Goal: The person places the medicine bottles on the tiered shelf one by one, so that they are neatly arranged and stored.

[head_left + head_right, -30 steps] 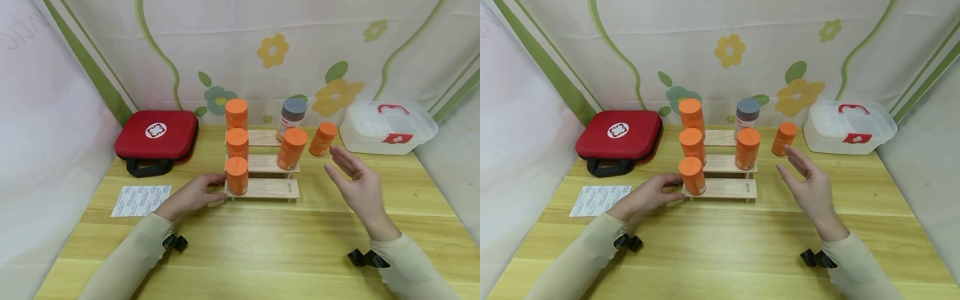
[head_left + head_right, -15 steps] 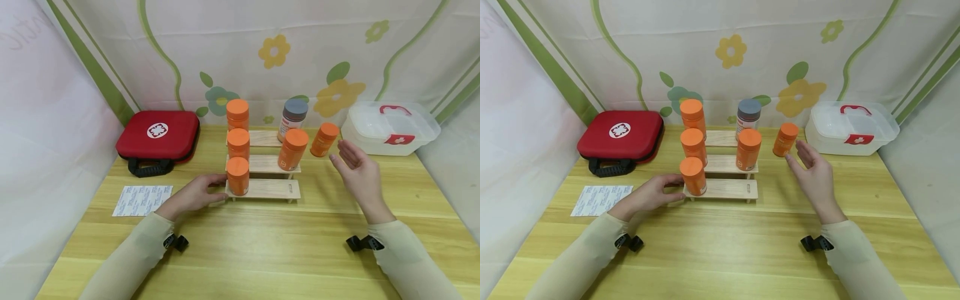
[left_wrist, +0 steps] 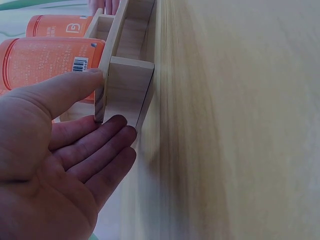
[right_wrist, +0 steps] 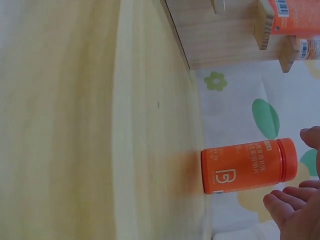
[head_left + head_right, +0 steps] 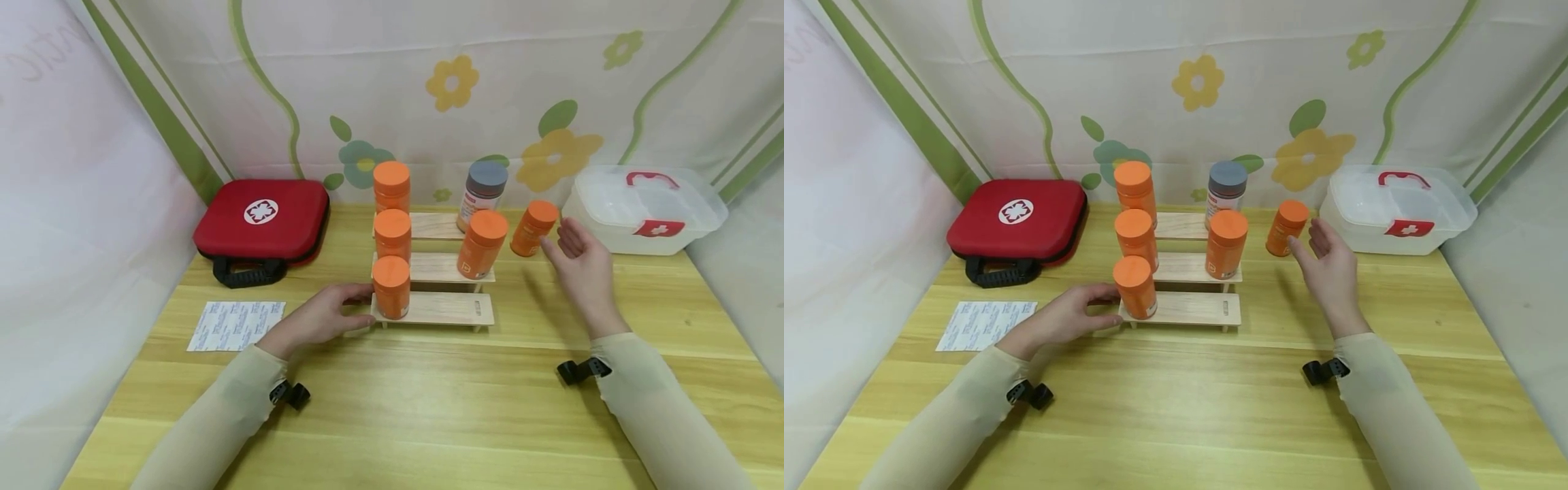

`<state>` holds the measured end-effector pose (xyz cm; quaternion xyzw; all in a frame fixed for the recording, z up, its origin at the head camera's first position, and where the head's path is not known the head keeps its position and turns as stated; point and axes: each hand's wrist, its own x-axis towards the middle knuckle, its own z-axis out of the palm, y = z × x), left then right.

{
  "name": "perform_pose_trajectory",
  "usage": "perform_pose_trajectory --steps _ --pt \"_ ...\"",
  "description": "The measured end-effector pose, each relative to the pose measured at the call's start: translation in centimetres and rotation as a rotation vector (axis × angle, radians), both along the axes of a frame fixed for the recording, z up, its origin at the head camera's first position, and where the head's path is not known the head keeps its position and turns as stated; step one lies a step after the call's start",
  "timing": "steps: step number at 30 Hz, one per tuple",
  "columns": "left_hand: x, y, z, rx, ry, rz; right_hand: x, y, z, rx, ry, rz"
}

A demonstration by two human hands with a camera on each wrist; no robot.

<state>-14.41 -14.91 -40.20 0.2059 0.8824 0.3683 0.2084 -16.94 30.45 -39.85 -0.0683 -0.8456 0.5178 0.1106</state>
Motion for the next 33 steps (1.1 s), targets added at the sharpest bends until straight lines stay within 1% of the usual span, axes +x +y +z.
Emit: perform_pose_trajectory --steps 5,13,19,22,26,33 --pt "-0.1 0.1 0.0 -0.003 0.008 -0.005 -1.2 0.2 -0.4 -0.019 -0.039 -0.021" --pt "-0.2 0.1 0.1 -0.001 -0.003 -0.006 -2.9 0.3 -0.8 -0.038 -0.024 -0.024" --pt "-0.2 0.1 0.0 -0.005 -0.007 0.001 -3.5 0.2 -0.8 -0.025 -0.017 -0.018" --pt "-0.2 0.1 -0.1 -0.002 0.001 -0.004 -3.7 0.1 -0.8 -0.011 -0.013 -0.025" --pt "-0.2 0.0 -0.2 0.003 0.007 -0.006 -3.9 0.0 -0.7 -0.018 -0.006 -0.04" --pt "-0.2 -0.1 -0.2 0.005 0.001 -0.005 -4.2 0.0 -0.7 -0.017 -0.027 -0.057"
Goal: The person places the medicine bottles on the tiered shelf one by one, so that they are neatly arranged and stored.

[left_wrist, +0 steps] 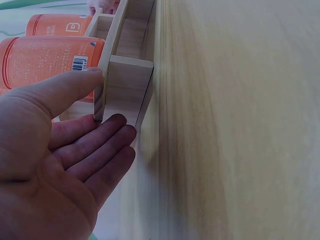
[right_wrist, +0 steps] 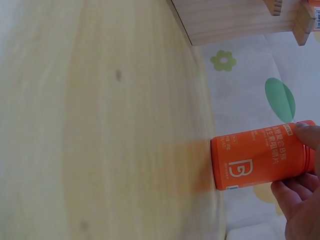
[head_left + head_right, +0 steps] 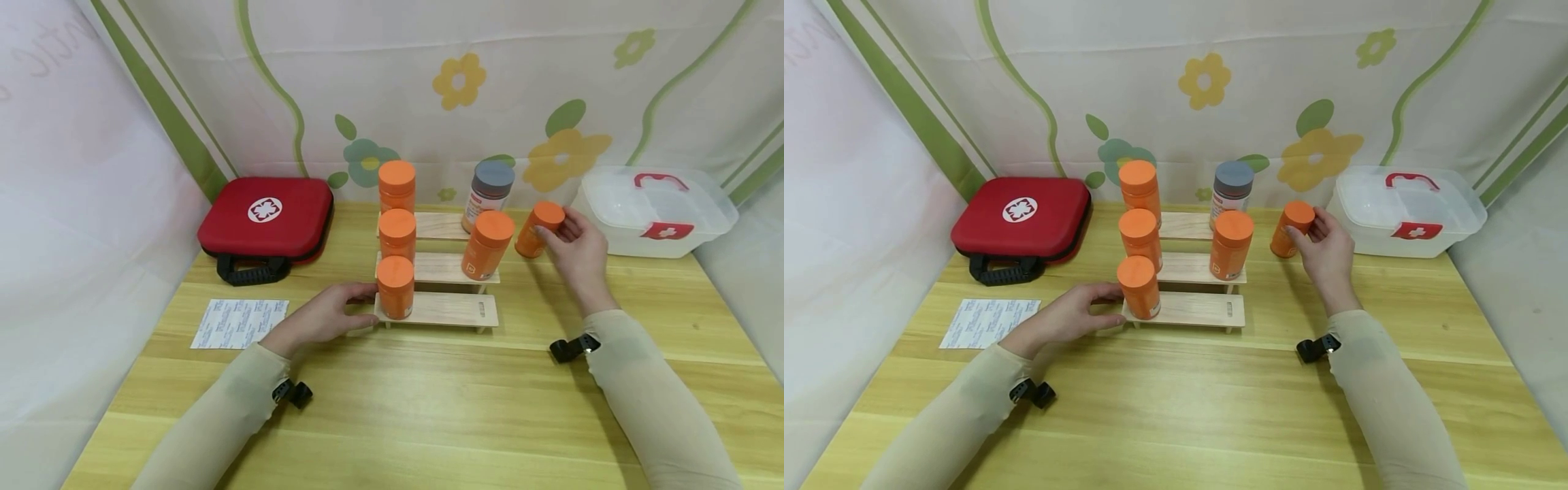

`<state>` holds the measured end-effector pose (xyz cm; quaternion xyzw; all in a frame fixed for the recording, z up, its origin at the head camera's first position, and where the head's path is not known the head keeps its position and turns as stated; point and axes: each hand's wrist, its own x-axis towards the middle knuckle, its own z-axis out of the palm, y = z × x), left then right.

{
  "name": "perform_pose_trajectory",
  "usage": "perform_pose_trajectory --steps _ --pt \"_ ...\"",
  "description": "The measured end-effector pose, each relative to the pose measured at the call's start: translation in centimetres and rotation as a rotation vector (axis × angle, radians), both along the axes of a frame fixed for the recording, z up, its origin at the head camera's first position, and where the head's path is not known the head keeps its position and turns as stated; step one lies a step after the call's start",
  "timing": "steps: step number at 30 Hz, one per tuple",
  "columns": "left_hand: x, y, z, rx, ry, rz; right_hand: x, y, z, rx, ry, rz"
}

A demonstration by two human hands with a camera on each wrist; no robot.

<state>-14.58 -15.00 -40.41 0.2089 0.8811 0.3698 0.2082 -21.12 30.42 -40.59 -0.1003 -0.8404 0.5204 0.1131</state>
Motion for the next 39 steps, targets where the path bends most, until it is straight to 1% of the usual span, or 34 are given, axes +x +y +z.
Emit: perform_pose_trajectory --steps 8,13,17,21,29,32,39 --pt "0.0 0.0 0.0 -0.006 -0.005 0.004 0.3 0.0 0.1 0.005 -0.015 0.003" --pt "0.0 0.1 0.1 -0.007 -0.006 0.007 1.0 0.0 0.6 0.013 -0.03 0.004" --pt "0.1 0.1 0.1 -0.01 -0.011 0.012 1.6 0.1 1.0 0.031 -0.025 0.015" --pt "0.1 0.1 0.2 -0.011 -0.016 0.017 2.4 0.1 1.4 0.051 0.0 0.028" --pt "0.2 0.1 0.1 -0.01 -0.016 0.013 4.5 0.4 2.0 0.045 0.051 0.032" --pt "0.2 0.1 0.1 -0.01 -0.011 0.011 5.3 0.4 2.4 0.053 0.083 0.034" --pt "0.3 0.1 0.2 0.0 -0.021 0.016 7.4 -0.2 3.2 0.054 0.195 0.054"
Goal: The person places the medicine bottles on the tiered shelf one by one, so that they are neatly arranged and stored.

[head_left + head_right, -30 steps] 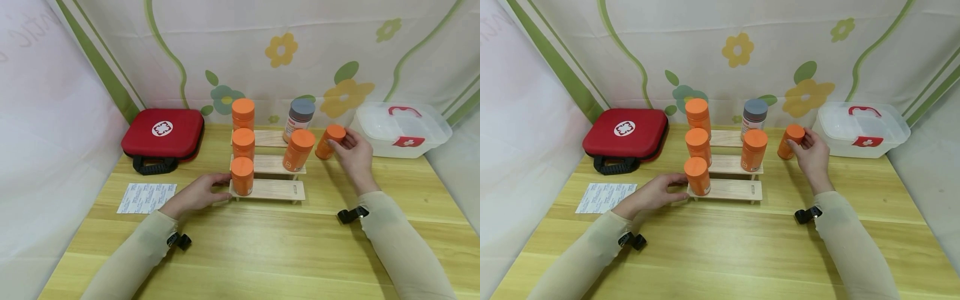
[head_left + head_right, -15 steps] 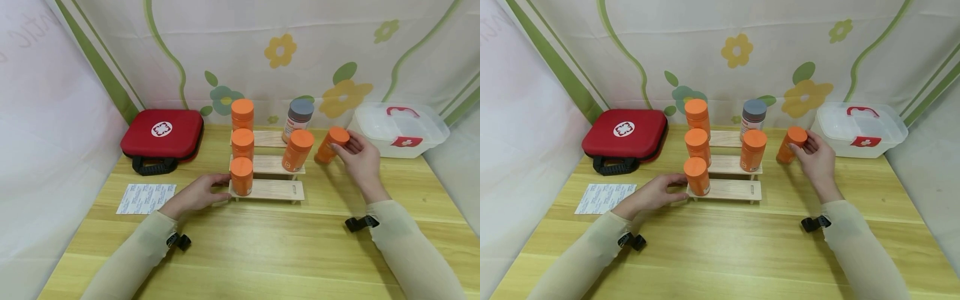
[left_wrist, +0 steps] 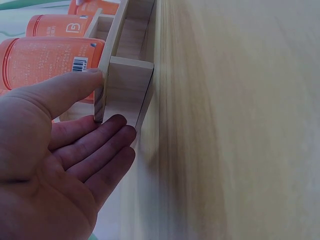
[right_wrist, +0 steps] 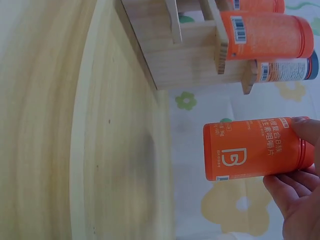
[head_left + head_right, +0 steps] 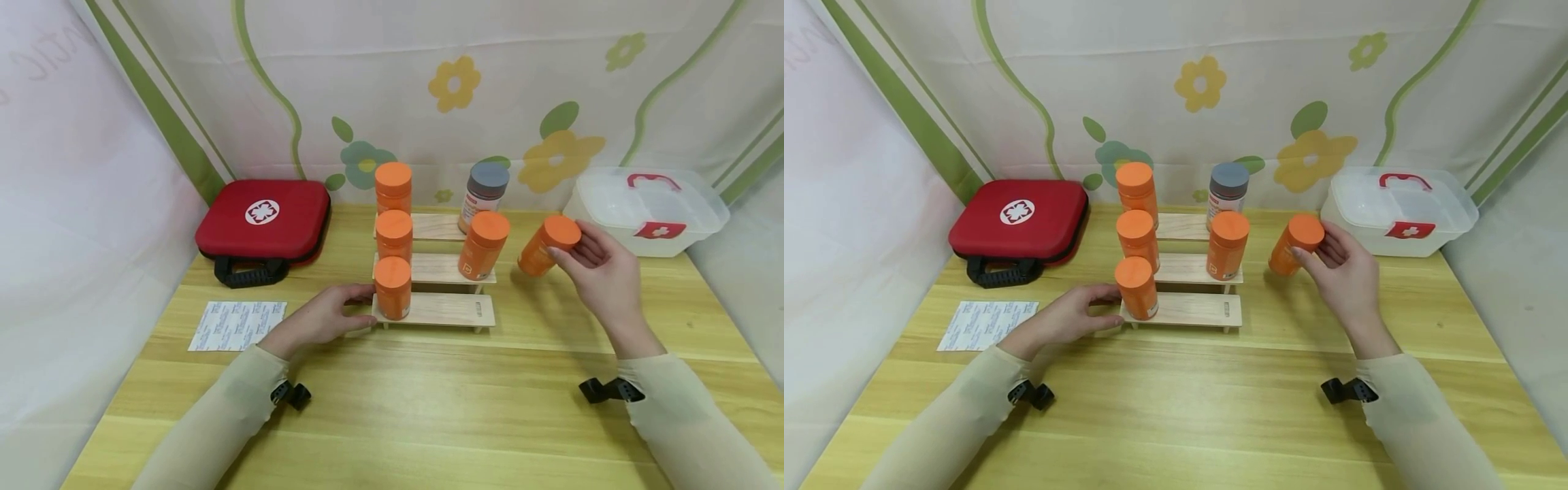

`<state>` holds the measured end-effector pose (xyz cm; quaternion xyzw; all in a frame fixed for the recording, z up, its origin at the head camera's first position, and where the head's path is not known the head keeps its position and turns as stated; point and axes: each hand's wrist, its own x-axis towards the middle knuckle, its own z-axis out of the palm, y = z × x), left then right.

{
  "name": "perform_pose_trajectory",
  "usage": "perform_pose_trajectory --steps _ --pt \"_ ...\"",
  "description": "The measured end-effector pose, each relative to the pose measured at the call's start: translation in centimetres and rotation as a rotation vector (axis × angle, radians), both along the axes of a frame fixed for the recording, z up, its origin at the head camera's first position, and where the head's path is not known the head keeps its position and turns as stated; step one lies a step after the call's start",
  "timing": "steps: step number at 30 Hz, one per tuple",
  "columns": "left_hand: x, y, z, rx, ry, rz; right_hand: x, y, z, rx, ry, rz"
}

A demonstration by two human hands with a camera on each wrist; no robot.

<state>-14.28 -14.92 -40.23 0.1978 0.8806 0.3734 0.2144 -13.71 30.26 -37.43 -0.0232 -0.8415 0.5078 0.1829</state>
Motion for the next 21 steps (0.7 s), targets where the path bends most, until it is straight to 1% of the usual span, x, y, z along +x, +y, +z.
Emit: perform_pose_trajectory --steps 10,13,21 --pt "0.0 -0.1 0.0 0.005 0.014 -0.007 3.0 -0.6 0.8 0.027 0.095 0.03" --pt "0.1 -0.1 0.0 0.007 0.018 -0.012 3.8 -0.7 0.9 0.032 0.12 0.051" --pt "0.1 0.0 0.1 0.007 0.003 -0.003 5.7 -2.0 1.6 0.027 0.203 0.108"
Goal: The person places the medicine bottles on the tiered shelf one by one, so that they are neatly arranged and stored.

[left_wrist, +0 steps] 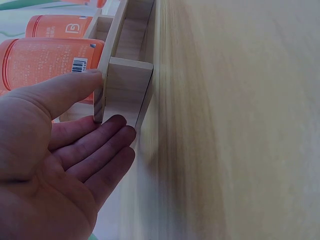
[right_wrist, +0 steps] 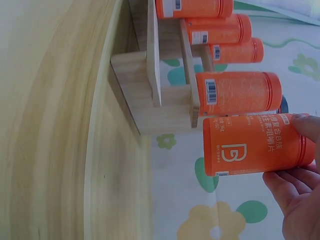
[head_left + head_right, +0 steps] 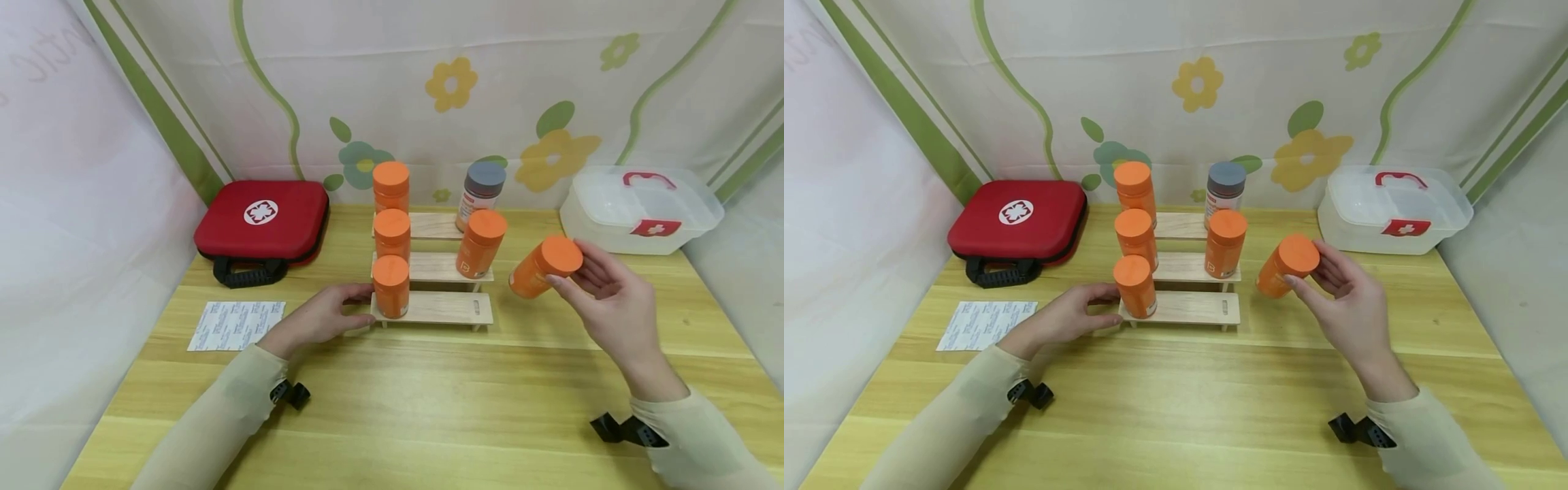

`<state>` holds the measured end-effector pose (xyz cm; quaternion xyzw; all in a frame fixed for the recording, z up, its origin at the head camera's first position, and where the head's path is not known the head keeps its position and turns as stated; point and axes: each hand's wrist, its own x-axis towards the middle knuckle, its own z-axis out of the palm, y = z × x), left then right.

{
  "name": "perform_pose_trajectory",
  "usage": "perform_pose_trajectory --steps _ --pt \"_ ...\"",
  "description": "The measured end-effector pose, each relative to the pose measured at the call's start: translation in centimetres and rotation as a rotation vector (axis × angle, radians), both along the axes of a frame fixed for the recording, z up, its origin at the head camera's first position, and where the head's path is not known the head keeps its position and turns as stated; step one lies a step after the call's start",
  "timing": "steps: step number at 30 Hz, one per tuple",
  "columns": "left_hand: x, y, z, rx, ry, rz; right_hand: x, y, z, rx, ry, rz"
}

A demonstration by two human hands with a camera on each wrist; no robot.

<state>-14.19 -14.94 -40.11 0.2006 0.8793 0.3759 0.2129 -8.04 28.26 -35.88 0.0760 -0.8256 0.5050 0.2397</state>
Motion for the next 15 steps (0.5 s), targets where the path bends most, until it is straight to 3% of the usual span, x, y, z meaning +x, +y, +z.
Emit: perform_pose_trajectory --steps 8,15 --pt "0.0 0.0 0.0 0.005 0.007 0.001 0.9 -1.4 0.0 0.012 0.142 0.106" --pt "-0.1 0.0 -0.1 0.001 0.01 -0.002 1.4 -2.5 -0.5 -0.049 0.154 0.183"
